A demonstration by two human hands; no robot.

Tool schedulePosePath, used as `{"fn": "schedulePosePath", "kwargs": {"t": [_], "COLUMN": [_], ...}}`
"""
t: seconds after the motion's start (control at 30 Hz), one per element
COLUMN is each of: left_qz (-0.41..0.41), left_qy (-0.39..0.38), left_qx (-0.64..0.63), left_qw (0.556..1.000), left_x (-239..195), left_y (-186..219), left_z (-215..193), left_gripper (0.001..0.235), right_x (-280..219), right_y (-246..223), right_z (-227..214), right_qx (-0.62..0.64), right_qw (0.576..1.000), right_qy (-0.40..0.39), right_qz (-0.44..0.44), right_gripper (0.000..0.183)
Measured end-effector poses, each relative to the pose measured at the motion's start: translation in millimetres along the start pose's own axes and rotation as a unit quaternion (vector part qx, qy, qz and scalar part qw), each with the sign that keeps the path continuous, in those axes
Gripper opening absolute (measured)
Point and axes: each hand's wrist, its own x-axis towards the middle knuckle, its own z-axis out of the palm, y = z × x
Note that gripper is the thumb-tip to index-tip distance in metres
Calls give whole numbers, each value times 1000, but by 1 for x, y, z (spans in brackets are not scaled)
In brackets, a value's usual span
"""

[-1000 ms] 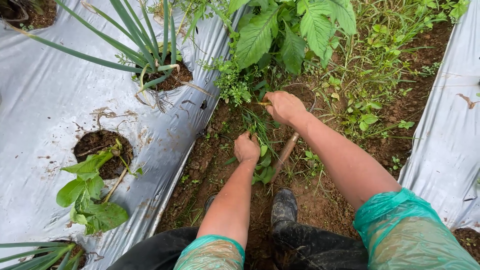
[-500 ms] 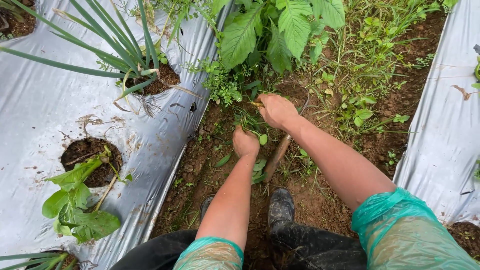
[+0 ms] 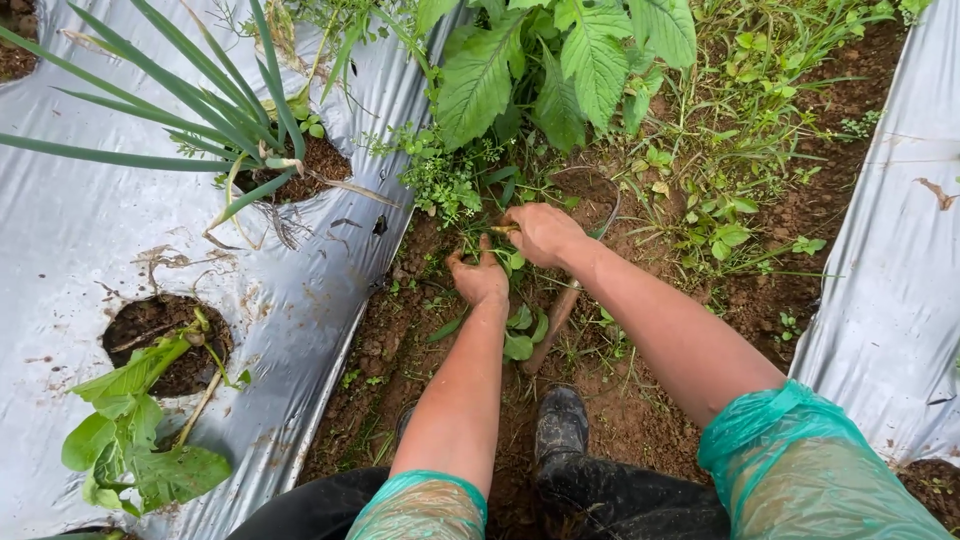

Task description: Using a hand hoe to remove weeds from the soil between rows of cultivated plants in a field.

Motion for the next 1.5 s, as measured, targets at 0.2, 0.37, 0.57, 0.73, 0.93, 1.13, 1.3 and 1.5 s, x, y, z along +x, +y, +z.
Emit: {"fn": "schedulePosePath", "kwargs": {"t": [0.2, 0.37, 0.57, 0.73, 0.93, 1.13, 1.3, 1.5], "left_qz": [6, 14, 27, 35, 45, 55, 64, 84], "left_qy": [0, 0, 0, -1, -3, -5, -10, -20], "left_qx": [19, 33, 48, 64, 80, 98, 109, 115], "left_qw": [1000, 999, 998, 997, 996, 994, 992, 990], "left_x": [15, 26, 34, 42, 50, 55, 60, 36], "left_y": [-16, -28, -43, -56, -71, -88, -98, -79], "left_z": [10, 15, 20, 26, 34, 40, 46, 29], "left_gripper": [55, 50, 45, 39, 34, 31, 28, 29], "right_x": [-10, 7, 28, 37, 49, 72, 42, 10], "right_y": [-9, 3, 8, 5, 7, 22, 15, 23], "right_z": [-14, -20, -4, 1, 9, 40, 24, -1], "right_qx": [25, -10, -43, -113, -125, -101, -71, -33], "right_qw": [1000, 999, 992, 986, 986, 991, 995, 998], "right_qy": [-18, 42, 90, 82, 69, 55, 38, 53], "right_qz": [5, -21, -79, -90, -83, -69, -61, -25], "right_gripper": [31, 27, 27, 27, 23, 22, 25, 39]}}
